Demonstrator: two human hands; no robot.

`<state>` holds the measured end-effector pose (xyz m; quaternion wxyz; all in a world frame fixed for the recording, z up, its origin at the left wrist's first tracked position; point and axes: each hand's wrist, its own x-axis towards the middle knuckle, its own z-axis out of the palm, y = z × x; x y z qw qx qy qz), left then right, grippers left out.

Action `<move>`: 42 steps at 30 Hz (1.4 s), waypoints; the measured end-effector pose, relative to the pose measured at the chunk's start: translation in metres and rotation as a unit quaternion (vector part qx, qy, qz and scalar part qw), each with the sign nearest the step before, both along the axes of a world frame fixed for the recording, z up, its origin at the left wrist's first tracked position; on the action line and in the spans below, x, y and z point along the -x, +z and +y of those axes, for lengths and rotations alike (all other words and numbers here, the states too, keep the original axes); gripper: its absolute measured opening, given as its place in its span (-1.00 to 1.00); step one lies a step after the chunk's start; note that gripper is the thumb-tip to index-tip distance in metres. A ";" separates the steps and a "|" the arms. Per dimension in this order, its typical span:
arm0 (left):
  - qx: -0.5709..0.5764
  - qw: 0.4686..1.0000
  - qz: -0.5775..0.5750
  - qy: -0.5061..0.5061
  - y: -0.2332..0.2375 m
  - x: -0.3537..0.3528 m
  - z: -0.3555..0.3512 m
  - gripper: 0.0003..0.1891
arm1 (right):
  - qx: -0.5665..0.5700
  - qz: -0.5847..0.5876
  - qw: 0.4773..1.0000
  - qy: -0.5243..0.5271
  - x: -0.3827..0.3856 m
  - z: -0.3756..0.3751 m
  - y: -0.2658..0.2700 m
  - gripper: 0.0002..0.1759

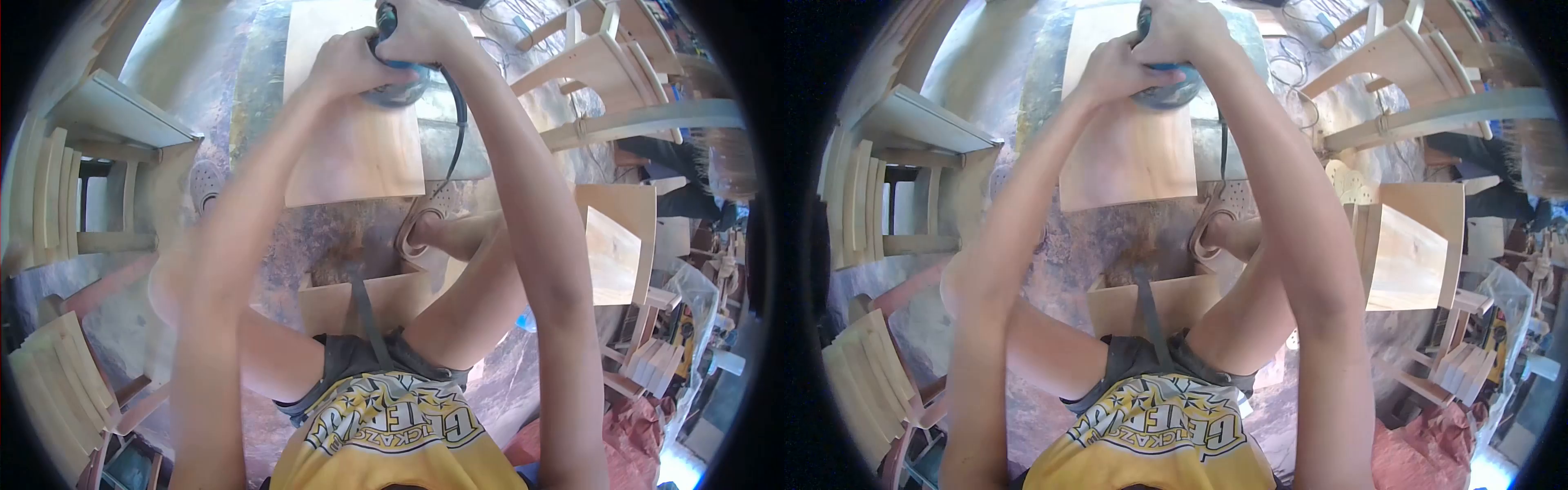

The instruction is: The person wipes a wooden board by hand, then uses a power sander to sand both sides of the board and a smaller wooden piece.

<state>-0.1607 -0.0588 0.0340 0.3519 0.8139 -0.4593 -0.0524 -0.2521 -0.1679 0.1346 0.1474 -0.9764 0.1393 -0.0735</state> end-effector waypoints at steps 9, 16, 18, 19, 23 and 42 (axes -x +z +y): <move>0.095 0.972 0.163 -0.140 -0.037 0.003 0.002 -0.22 | 0.050 -0.065 0.997 0.005 0.025 0.020 -0.009 -0.63; 0.099 0.957 0.220 -0.159 -0.044 0.012 -0.002 -0.23 | 0.036 -0.045 0.998 -0.006 0.038 0.013 -0.004 -0.61; 0.191 0.960 0.136 -0.151 -0.044 0.035 0.002 -0.25 | 0.029 -0.036 0.999 -0.013 0.051 0.021 -0.012 -0.61; 0.284 0.948 0.047 -0.133 -0.050 0.040 0.002 -0.28 | 0.026 -0.033 0.999 -0.020 0.057 0.023 -0.010 -0.61; -0.046 0.982 0.095 -0.156 -0.017 0.031 -0.006 -0.27 | -0.004 -0.063 0.998 0.030 0.069 0.015 0.012 -0.62; 0.137 0.977 0.020 -0.164 -0.042 -0.029 -0.002 -0.32 | 0.016 -0.041 0.999 -0.029 -0.008 0.015 -0.007 -0.62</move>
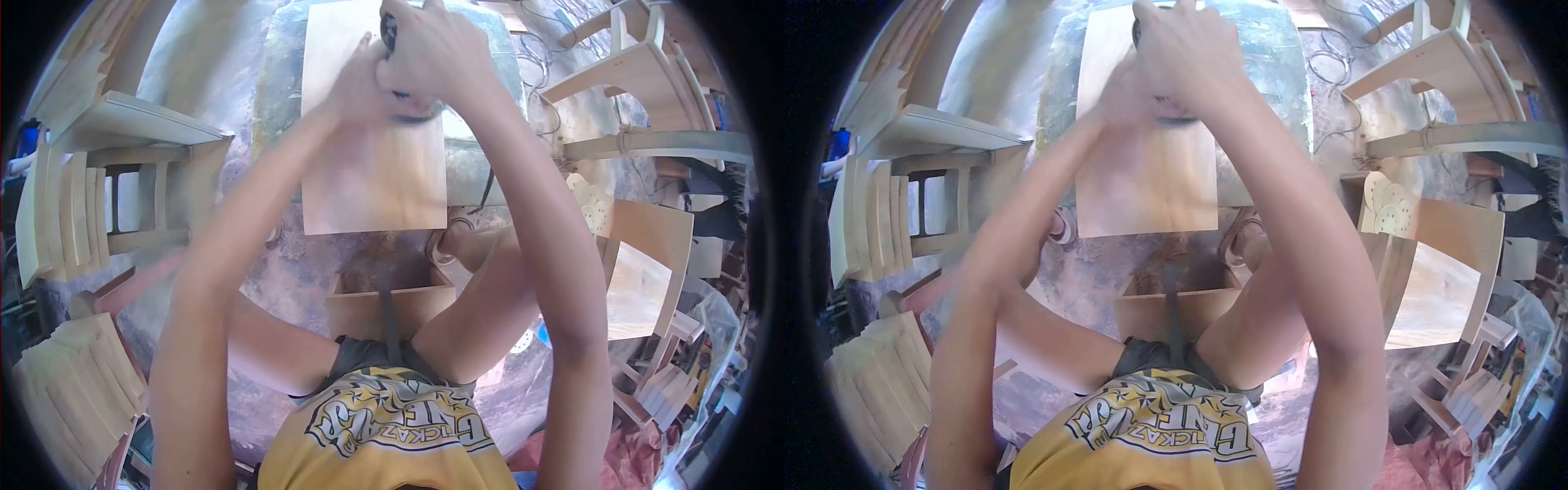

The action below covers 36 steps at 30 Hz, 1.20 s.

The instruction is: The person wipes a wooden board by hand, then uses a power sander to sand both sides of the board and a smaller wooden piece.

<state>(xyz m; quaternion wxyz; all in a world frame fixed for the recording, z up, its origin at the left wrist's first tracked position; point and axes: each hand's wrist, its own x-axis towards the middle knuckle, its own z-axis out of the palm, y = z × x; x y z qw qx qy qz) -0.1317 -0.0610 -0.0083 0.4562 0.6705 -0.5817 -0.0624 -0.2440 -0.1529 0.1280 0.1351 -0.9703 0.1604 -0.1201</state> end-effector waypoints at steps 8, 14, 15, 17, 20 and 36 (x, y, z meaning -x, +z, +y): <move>-0.054 0.994 -0.045 0.082 0.003 -0.028 0.001 -0.35 | 0.067 -0.032 0.997 -0.005 -0.038 -0.003 -0.012 -0.63; 0.026 0.994 0.036 0.096 -0.022 0.036 0.067 -0.25 | 0.032 -0.028 0.998 0.036 0.035 0.060 0.002 -0.65; 0.010 0.995 0.069 0.066 -0.024 0.043 0.075 -0.23 | 0.036 -0.025 0.999 0.027 0.043 0.068 0.002 -0.65; 0.000 0.994 0.092 0.051 -0.019 0.040 0.080 -0.21 | 0.044 -0.033 0.998 0.034 0.036 0.069 0.004 -0.65; -0.106 0.992 -0.004 0.067 0.028 0.035 0.077 -0.31 | 0.038 0.003 0.999 0.037 0.007 0.049 0.006 -0.64; -0.395 0.844 0.314 0.181 0.055 0.125 0.199 -0.16 | 0.120 -0.053 0.983 0.127 -0.053 0.089 0.002 -0.55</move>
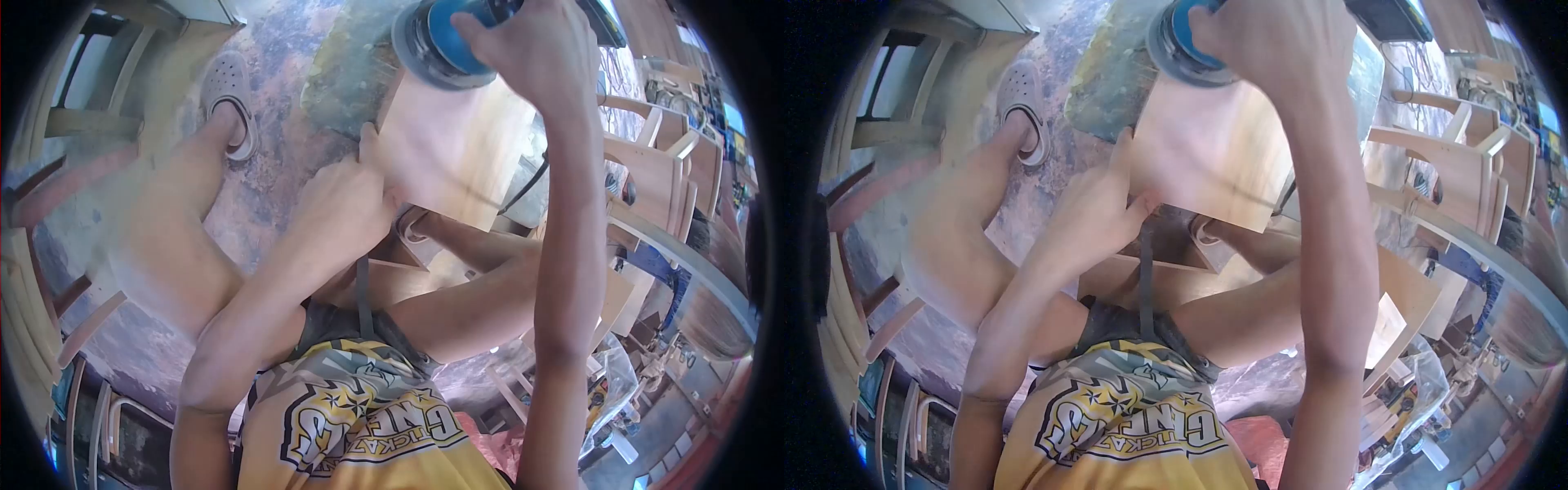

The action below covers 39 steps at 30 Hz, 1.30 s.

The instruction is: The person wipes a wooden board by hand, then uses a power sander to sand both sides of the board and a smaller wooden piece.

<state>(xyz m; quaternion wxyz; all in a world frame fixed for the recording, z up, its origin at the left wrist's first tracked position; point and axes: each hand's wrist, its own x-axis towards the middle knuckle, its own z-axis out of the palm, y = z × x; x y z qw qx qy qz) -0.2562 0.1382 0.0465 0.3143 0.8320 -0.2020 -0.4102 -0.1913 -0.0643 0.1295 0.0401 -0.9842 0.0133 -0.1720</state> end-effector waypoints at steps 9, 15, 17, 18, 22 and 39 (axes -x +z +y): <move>0.090 0.984 -0.143 0.060 0.008 0.010 0.018 -0.17 | -0.019 0.019 1.000 0.015 -0.001 -0.034 -0.001 -0.54; 0.101 0.972 -0.209 0.043 0.015 0.010 0.019 -0.20 | 0.002 0.055 0.994 -0.093 -0.013 -0.029 0.004 -0.53; 0.106 0.971 -0.210 0.039 0.010 0.013 0.019 -0.21 | 0.009 0.050 0.995 -0.080 -0.014 -0.027 0.001 -0.55; 0.109 0.971 -0.208 0.035 0.009 0.012 0.018 -0.22 | 0.003 0.032 0.998 -0.062 -0.010 -0.021 0.000 -0.57; 0.096 0.972 -0.211 0.040 0.014 0.010 0.018 -0.23 | 0.008 0.013 0.999 -0.053 -0.011 0.002 0.001 -0.61; 0.094 0.965 -0.243 -0.011 0.010 0.033 0.017 -0.19 | -0.001 0.226 0.970 -0.092 0.097 0.010 0.032 -0.56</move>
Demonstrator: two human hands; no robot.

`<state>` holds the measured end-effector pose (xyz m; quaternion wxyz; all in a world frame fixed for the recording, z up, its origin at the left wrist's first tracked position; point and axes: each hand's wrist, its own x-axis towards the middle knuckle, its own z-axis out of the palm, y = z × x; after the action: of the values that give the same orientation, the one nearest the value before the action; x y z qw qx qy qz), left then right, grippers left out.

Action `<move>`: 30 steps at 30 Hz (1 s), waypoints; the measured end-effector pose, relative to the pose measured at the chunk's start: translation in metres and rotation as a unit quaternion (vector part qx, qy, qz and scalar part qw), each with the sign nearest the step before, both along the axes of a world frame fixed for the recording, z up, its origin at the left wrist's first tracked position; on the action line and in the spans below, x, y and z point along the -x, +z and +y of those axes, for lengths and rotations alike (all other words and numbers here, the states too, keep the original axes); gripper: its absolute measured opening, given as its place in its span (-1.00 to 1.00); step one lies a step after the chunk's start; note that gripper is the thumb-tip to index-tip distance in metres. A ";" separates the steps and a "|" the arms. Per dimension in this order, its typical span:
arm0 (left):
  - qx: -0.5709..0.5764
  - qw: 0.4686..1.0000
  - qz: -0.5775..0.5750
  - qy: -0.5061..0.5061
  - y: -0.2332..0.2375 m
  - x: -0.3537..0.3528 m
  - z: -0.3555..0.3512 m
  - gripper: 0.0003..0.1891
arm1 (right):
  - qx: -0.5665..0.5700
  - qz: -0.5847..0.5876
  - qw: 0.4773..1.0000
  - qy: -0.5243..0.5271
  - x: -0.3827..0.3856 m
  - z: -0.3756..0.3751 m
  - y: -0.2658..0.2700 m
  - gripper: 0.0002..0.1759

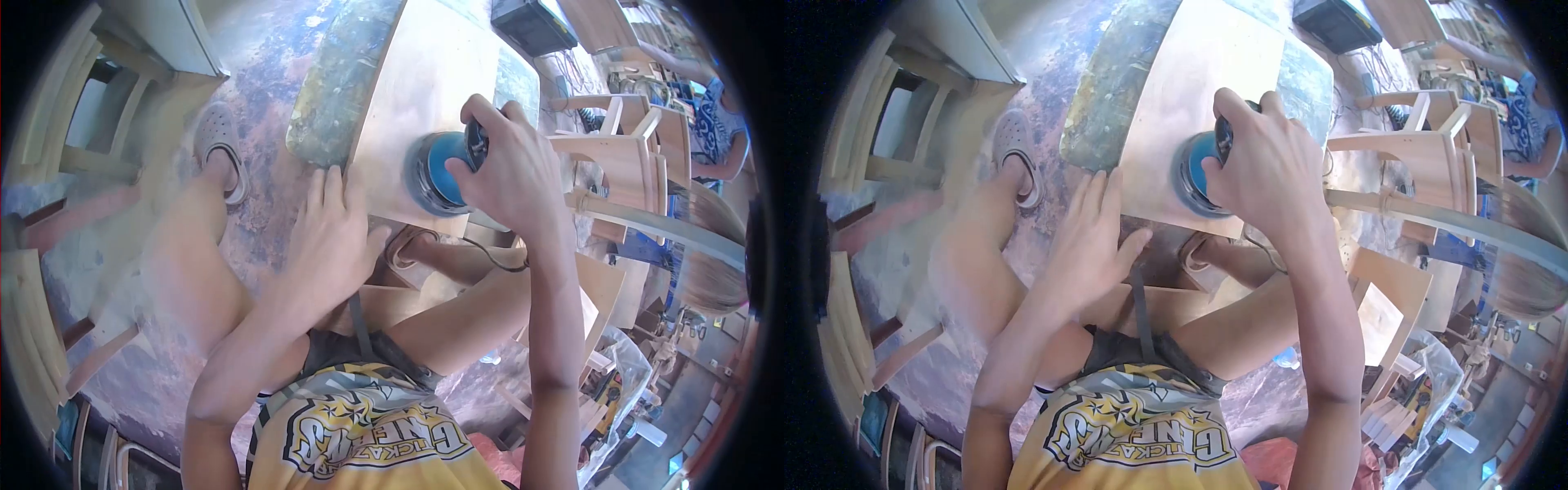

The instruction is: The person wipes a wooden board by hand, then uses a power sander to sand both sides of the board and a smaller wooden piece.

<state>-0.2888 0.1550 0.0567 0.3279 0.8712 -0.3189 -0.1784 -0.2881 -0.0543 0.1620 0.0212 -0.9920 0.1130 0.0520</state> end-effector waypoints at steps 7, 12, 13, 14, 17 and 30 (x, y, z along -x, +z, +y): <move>-0.002 0.999 0.020 -0.043 0.011 0.000 -0.004 -0.20 | 0.045 -0.082 0.995 0.018 -0.051 -0.025 -0.019 -0.57; -0.022 0.999 0.038 -0.023 0.005 -0.003 0.001 -0.22 | 0.034 -0.050 0.997 0.038 -0.040 -0.018 -0.013 -0.55; -0.026 0.999 0.041 -0.016 0.002 -0.003 0.001 -0.22 | 0.018 -0.045 0.998 0.030 -0.033 -0.009 -0.011 -0.55; -0.016 1.000 0.008 -0.007 0.000 -0.004 -0.001 -0.24 | 0.002 -0.043 0.999 0.017 -0.029 -0.005 -0.010 -0.56; -0.001 0.999 -0.054 -0.004 -0.008 -0.009 -0.011 -0.26 | 0.000 -0.081 0.997 0.013 -0.030 -0.004 -0.018 -0.52; 0.174 0.969 -0.126 -0.120 -0.014 -0.023 -0.089 0.02 | -0.044 -0.173 0.984 -0.006 0.062 -0.035 -0.032 -0.55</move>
<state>-0.2663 0.0657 0.0428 0.4077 0.7719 -0.4856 -0.0467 -0.3505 -0.0894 0.1295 0.0842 -0.9834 0.1117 -0.1154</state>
